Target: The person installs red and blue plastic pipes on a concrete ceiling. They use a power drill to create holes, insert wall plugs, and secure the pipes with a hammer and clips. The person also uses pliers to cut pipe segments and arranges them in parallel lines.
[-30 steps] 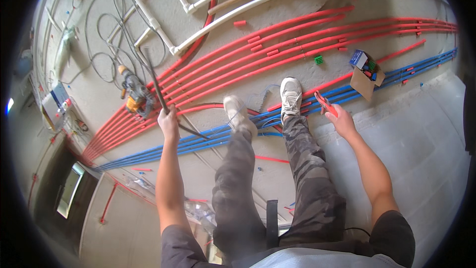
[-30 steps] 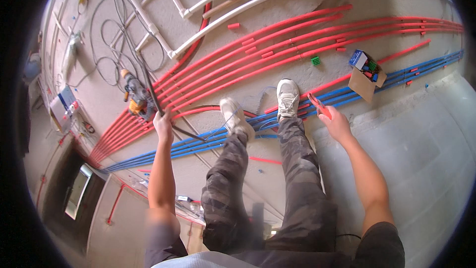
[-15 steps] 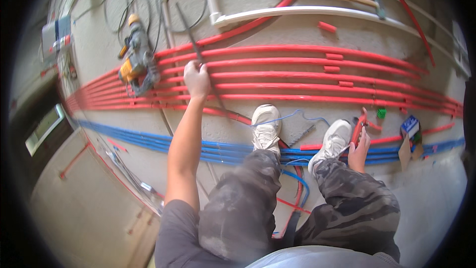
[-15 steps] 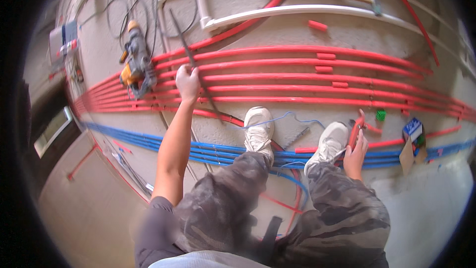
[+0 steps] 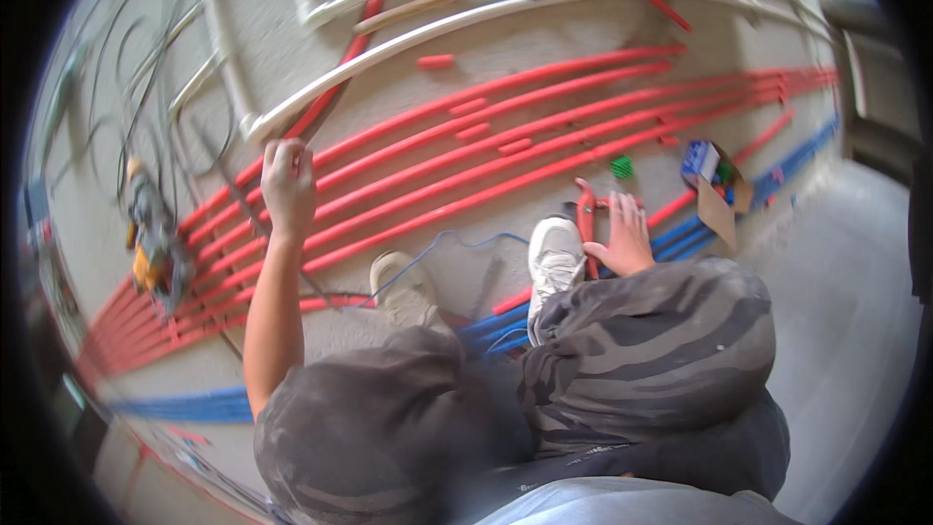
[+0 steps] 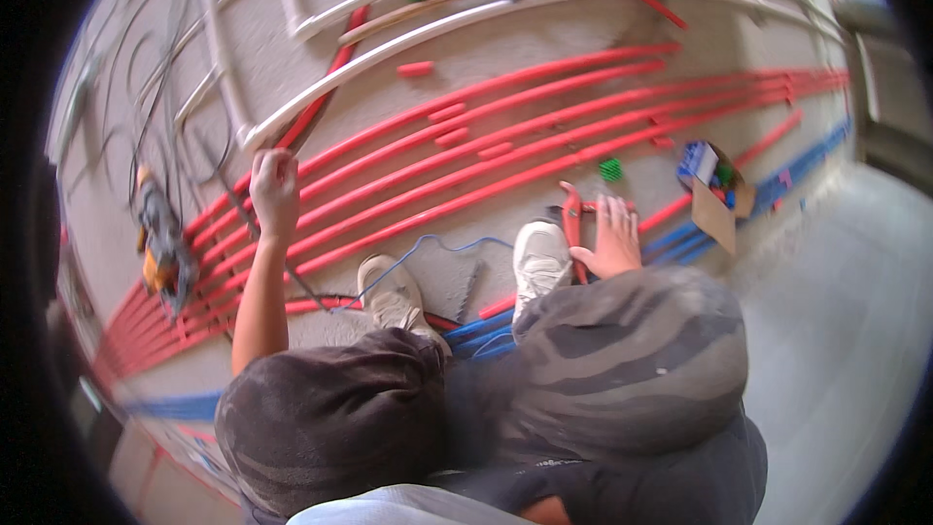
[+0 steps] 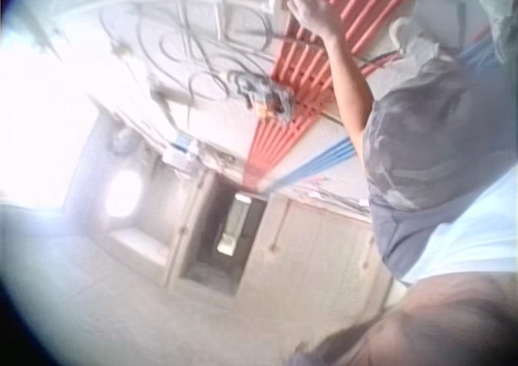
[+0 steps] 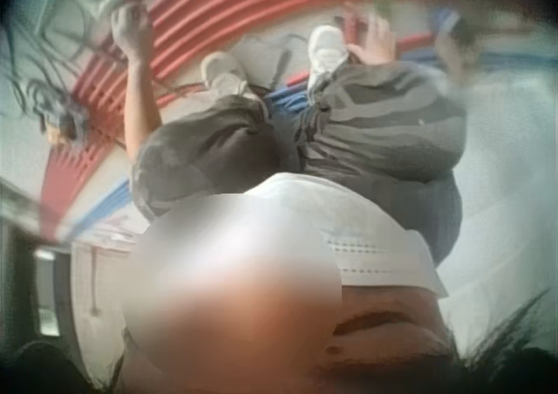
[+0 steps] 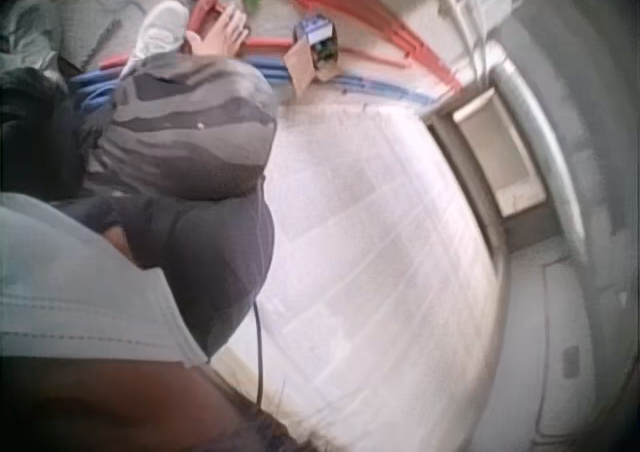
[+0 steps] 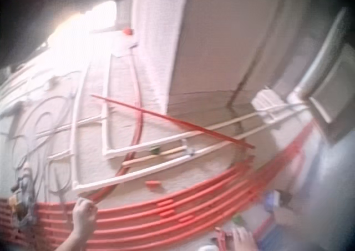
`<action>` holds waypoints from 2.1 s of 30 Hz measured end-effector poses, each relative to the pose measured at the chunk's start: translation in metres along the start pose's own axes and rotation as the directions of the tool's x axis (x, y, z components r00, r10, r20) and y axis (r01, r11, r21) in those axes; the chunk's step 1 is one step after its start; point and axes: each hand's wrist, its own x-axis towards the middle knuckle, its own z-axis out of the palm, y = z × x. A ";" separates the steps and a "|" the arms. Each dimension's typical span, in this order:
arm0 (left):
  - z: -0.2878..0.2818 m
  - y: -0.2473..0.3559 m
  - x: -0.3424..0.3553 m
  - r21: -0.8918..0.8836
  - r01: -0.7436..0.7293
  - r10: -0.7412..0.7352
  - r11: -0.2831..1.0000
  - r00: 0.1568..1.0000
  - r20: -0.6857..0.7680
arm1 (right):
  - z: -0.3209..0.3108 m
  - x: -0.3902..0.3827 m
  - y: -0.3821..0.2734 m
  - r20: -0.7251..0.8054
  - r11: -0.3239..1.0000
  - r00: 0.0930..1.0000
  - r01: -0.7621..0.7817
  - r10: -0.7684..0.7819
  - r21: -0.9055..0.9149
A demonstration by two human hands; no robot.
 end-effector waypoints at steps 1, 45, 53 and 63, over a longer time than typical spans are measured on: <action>0.003 0.009 -0.004 0.033 -0.011 0.009 0.999 0.999 0.049 | -0.002 0.004 -0.002 0.079 1.000 0.997 0.005 -0.004 -0.007; 0.100 0.064 -0.008 0.241 -0.225 0.117 0.944 0.913 0.392 | -0.003 0.026 -0.070 -0.033 0.540 0.976 0.147 -0.215 0.828; 0.114 0.058 -0.032 0.335 -0.334 0.224 0.881 0.919 0.325 | 0.017 0.037 -0.085 -0.074 0.698 0.950 0.274 -0.302 0.662; 0.122 0.065 -0.018 0.242 -0.265 0.210 0.934 0.951 0.228 | 0.009 0.056 -0.072 -0.158 0.547 0.986 0.159 -0.050 0.822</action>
